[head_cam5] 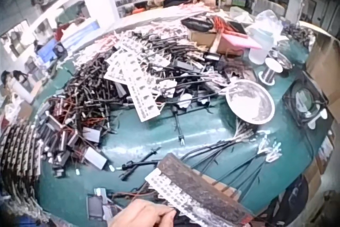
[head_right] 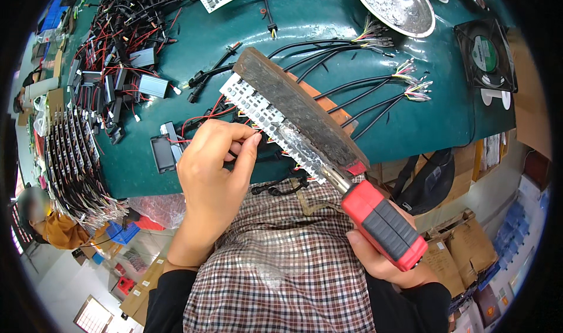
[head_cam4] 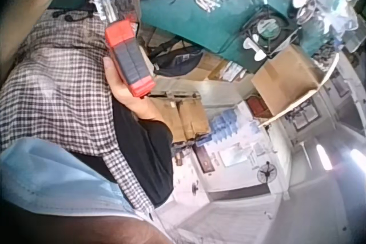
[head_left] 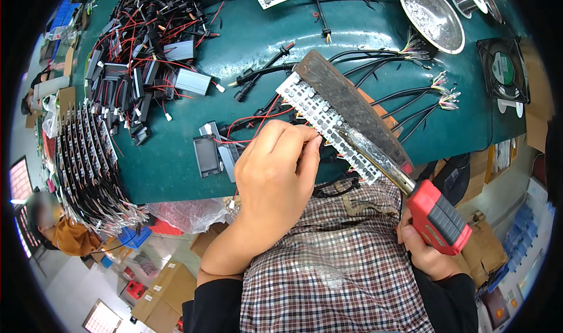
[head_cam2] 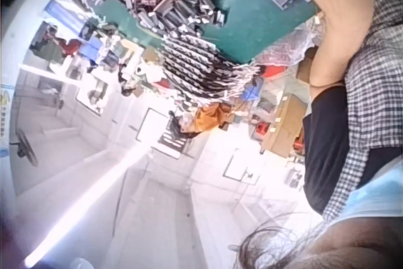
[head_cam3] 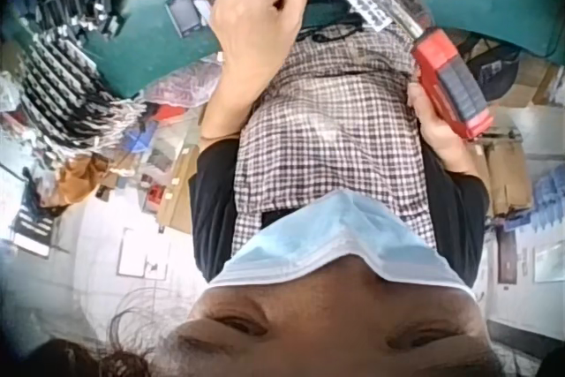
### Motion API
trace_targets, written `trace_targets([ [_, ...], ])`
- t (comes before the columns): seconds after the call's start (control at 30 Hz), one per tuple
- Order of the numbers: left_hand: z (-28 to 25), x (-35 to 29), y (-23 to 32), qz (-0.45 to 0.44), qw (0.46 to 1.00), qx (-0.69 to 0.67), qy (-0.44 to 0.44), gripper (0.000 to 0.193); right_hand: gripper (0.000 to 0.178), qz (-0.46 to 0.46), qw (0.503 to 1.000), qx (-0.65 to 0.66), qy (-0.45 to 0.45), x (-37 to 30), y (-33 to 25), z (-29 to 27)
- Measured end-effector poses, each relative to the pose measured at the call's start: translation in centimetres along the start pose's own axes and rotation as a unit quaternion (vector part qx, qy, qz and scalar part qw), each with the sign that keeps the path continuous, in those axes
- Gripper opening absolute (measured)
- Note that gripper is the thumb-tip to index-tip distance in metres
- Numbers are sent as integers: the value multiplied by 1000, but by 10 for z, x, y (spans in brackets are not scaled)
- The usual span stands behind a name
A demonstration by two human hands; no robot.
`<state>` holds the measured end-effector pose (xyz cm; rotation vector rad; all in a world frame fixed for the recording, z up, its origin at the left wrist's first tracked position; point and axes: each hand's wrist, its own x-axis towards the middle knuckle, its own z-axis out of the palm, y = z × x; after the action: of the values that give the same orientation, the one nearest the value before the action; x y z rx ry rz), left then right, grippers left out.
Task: The person solders wires onto circuit boards using a soldering tool, sets the tool down, and wipes their hands with a paper wipe.
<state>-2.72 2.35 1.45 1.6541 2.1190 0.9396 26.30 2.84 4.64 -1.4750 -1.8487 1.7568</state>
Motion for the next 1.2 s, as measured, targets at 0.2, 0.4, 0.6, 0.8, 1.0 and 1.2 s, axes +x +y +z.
trace_targets([
  [0.2, 0, 1, -1, 35, 998, 43, -21, 13, 24, -7, 1000, 10, 19, 2, 1, 6],
  [0.4, -2, 5, 2, 59, 996, 72, 1, 12, 28, 31, 999, 17, -9, 5, -4, 5],
  [0.6, -2, 6, 1, 60, 996, 67, -1, 13, 31, 8, 1000, 24, -16, 6, 0, 5],
  [0.8, -4, 8, 1, 56, 996, 71, -13, 12, 30, 33, 999, 37, -18, 8, -3, 6],
  [1.0, -6, 9, 1, 53, 996, 74, -23, 11, 27, 6, 999, 17, -28, 9, -2, 6],
  [1.2, -6, 11, 0, 58, 995, 72, -26, 11, 24, 15, 1000, 22, -7, 6, -6, 5],
])
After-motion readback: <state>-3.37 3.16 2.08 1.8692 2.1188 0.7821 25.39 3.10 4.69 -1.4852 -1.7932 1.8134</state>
